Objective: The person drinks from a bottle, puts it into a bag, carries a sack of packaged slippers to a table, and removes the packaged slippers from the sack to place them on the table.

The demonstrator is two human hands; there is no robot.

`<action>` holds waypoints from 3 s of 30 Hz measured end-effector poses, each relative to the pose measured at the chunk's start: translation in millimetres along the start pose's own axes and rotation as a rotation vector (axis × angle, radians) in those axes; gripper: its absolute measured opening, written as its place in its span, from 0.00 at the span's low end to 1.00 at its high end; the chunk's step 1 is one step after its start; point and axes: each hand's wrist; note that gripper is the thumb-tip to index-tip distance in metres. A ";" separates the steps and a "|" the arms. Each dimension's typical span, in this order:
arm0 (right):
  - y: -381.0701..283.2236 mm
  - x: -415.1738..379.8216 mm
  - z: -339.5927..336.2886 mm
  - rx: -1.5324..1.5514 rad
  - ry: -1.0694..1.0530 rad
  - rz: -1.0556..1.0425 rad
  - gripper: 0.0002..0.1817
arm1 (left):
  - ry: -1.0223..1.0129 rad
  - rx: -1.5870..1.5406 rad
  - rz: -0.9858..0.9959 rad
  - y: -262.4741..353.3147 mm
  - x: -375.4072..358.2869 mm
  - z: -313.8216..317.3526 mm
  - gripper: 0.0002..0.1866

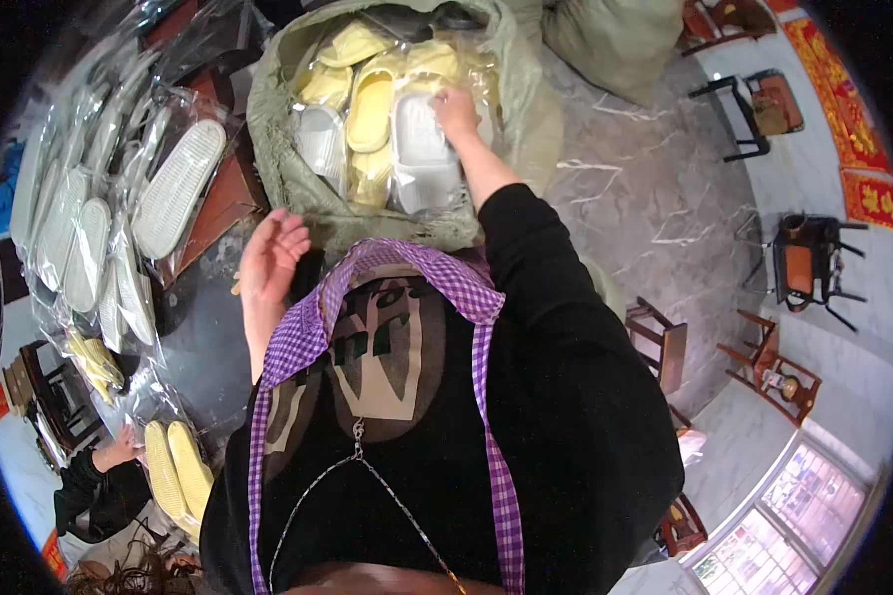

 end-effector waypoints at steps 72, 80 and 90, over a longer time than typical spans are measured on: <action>-114.6 -116.2 -61.7 1.255 -0.557 0.419 0.27 | 0.225 0.286 0.528 45.7 17.1 11.0 0.14; -166.2 -167.2 -36.2 1.099 -0.881 0.487 0.31 | 0.786 0.089 0.750 19.5 -18.7 -53.7 0.15; -274.4 -192.3 -17.2 0.841 -1.326 0.095 0.36 | 0.901 -0.002 0.931 84.3 -110.0 -119.3 0.11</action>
Point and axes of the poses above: each hand's wrist, its own x-axis towards the middle knuckle, its own z-axis out of the palm, y = z × x, and after that the axes turned 7 degrees about y, right-handed
